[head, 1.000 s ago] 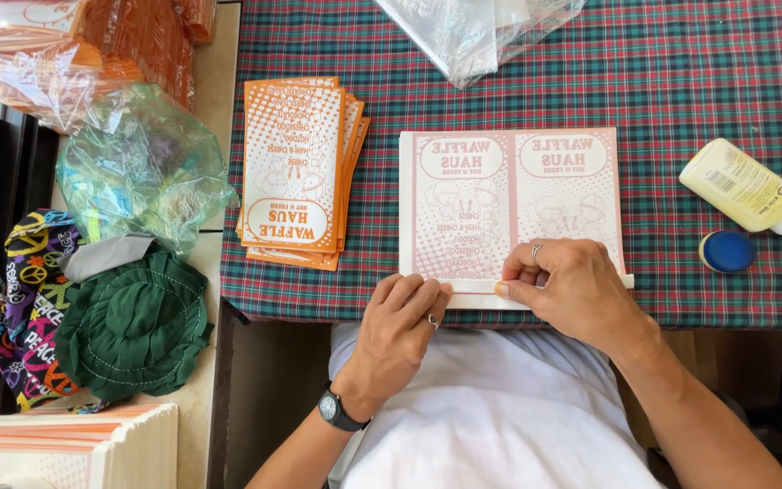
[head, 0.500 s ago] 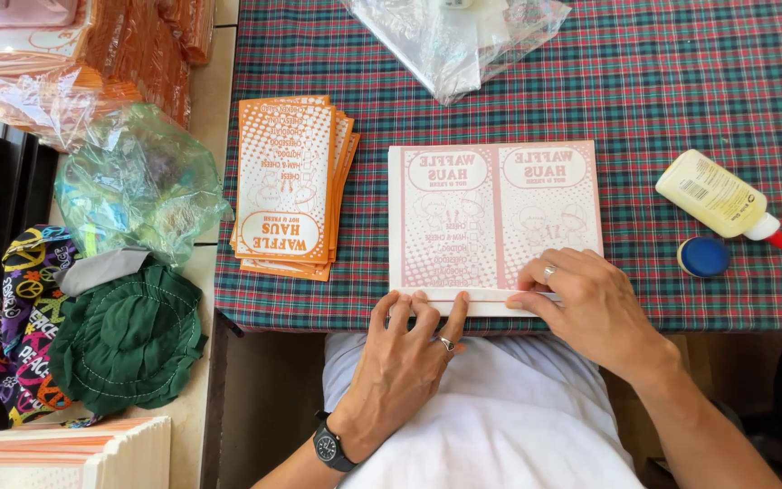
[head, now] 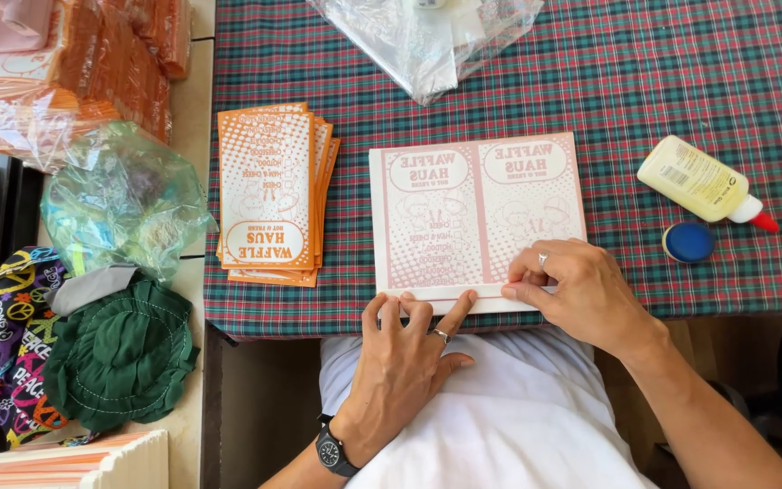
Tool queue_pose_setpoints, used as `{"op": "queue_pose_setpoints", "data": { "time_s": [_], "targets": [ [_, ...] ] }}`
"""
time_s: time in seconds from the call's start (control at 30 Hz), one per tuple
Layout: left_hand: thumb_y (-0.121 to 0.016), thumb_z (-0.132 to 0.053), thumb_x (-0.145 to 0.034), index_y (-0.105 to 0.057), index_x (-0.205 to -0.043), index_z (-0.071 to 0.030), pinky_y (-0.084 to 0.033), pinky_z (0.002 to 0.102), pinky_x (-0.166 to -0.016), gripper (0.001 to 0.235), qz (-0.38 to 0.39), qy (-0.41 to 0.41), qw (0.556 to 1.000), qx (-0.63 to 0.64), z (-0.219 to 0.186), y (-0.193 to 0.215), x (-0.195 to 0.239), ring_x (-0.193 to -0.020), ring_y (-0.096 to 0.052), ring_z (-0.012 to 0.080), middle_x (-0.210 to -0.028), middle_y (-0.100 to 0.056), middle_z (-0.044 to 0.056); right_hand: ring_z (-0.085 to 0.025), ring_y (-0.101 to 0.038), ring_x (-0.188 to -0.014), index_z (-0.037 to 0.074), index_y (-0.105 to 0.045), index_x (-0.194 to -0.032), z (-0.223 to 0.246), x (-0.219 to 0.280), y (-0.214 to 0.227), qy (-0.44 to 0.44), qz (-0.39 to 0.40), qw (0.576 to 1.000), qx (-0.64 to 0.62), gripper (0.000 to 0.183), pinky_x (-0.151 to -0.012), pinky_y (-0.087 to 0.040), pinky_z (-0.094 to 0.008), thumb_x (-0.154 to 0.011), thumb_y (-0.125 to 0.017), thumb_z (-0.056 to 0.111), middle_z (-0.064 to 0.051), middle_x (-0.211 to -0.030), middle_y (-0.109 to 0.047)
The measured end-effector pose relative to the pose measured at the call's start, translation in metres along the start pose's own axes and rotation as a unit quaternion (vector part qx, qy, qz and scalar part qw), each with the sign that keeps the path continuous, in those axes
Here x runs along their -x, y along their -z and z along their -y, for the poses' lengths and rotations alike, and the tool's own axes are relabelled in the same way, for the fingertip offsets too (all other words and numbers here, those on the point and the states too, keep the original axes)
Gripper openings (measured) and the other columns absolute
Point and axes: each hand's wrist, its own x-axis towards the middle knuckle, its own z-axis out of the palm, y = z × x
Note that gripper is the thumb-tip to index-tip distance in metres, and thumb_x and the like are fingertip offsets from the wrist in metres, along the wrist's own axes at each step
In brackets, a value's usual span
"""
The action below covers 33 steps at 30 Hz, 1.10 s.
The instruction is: Folding and gluing printed paper sheets to assemble paper bags for a food service business.
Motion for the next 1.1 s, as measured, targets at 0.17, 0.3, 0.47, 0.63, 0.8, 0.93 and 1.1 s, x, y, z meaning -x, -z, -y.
{"op": "queue_pose_setpoints", "data": {
  "time_s": [0.17, 0.3, 0.47, 0.63, 0.8, 0.93, 1.1],
  "targets": [
    [-0.062, -0.087, -0.079, -0.044, -0.157, -0.036, -0.048, 0.048, -0.094, 0.095, 0.011, 0.005, 1.000, -0.019, -0.003, 0.008, -0.006, -0.090, -0.053, 0.0305, -0.106, -0.057, 0.014, -0.015, -0.064, -0.065, 0.019, -0.069, -0.078, 0.010, 0.002, 0.001, -0.042, 0.012, 0.994, 0.101, 0.016, -0.070, -0.049, -0.037, -0.081, -0.082, 0.027, 0.006, -0.069, -0.069],
    [-0.054, -0.097, -0.071, -0.041, -0.158, -0.042, -0.048, 0.045, -0.089, 0.104, 0.043, 0.006, 0.997, -0.063, -0.006, 0.016, -0.012, -0.084, -0.052, 0.0266, -0.101, -0.057, 0.009, -0.018, -0.065, -0.076, 0.016, -0.066, -0.084, 0.004, 0.015, 0.007, 0.027, -0.015, 0.990, 0.141, 0.019, -0.073, -0.046, -0.037, -0.087, -0.079, 0.030, 0.006, -0.083, -0.070],
    [-0.057, -0.099, -0.065, -0.038, -0.158, -0.047, -0.048, 0.045, -0.084, 0.109, 0.050, 0.012, 0.996, -0.068, -0.012, 0.011, -0.015, -0.078, -0.051, 0.0257, -0.095, -0.056, 0.006, -0.018, -0.066, -0.082, 0.013, -0.070, -0.091, -0.012, 0.027, 0.010, 0.044, -0.039, 0.997, 0.047, 0.012, -0.080, -0.050, -0.036, -0.086, -0.079, 0.019, 0.002, -0.086, -0.070],
    [-0.053, -0.101, -0.068, -0.029, -0.162, -0.046, -0.049, 0.050, -0.092, 0.112, 0.068, 0.021, 0.994, -0.078, -0.015, 0.010, -0.015, -0.080, -0.055, 0.0306, -0.097, -0.059, 0.011, -0.014, -0.063, -0.073, 0.012, -0.073, -0.088, -0.013, 0.023, 0.011, 0.026, -0.046, 0.998, -0.017, 0.014, -0.077, -0.050, -0.032, -0.081, -0.084, 0.015, 0.002, -0.078, -0.069],
    [-0.051, -0.101, -0.069, -0.024, -0.162, -0.048, -0.049, 0.051, -0.092, 0.111, 0.075, 0.020, 0.994, -0.082, -0.017, 0.008, -0.016, -0.080, -0.054, 0.0317, -0.095, -0.056, 0.009, -0.010, -0.066, -0.068, 0.017, -0.074, -0.086, -0.015, 0.022, 0.005, -0.030, -0.048, 0.998, -0.016, 0.014, -0.085, -0.044, -0.033, -0.079, -0.086, 0.021, 0.007, -0.078, -0.073],
    [-0.053, -0.100, -0.067, -0.026, -0.162, -0.048, -0.048, 0.051, -0.092, 0.111, 0.081, 0.027, 0.993, -0.075, -0.018, 0.010, -0.018, -0.079, -0.053, 0.0299, -0.095, -0.056, 0.007, -0.010, -0.065, -0.073, 0.019, -0.072, -0.086, -0.008, 0.026, 0.001, -0.022, -0.079, 0.994, 0.076, 0.016, -0.077, -0.037, -0.036, -0.080, -0.086, 0.023, 0.009, -0.079, -0.071],
    [-0.053, -0.103, -0.064, -0.022, -0.162, -0.048, -0.050, 0.050, -0.091, 0.117, 0.077, 0.031, 0.993, -0.089, -0.020, 0.008, -0.017, -0.080, -0.055, 0.0315, -0.095, -0.056, 0.008, -0.016, -0.060, -0.079, 0.016, -0.071, -0.088, -0.013, 0.039, 0.008, -0.014, -0.098, 0.993, 0.064, 0.016, -0.080, -0.040, -0.036, -0.082, -0.085, 0.023, 0.006, -0.084, -0.070]
  ]
}}
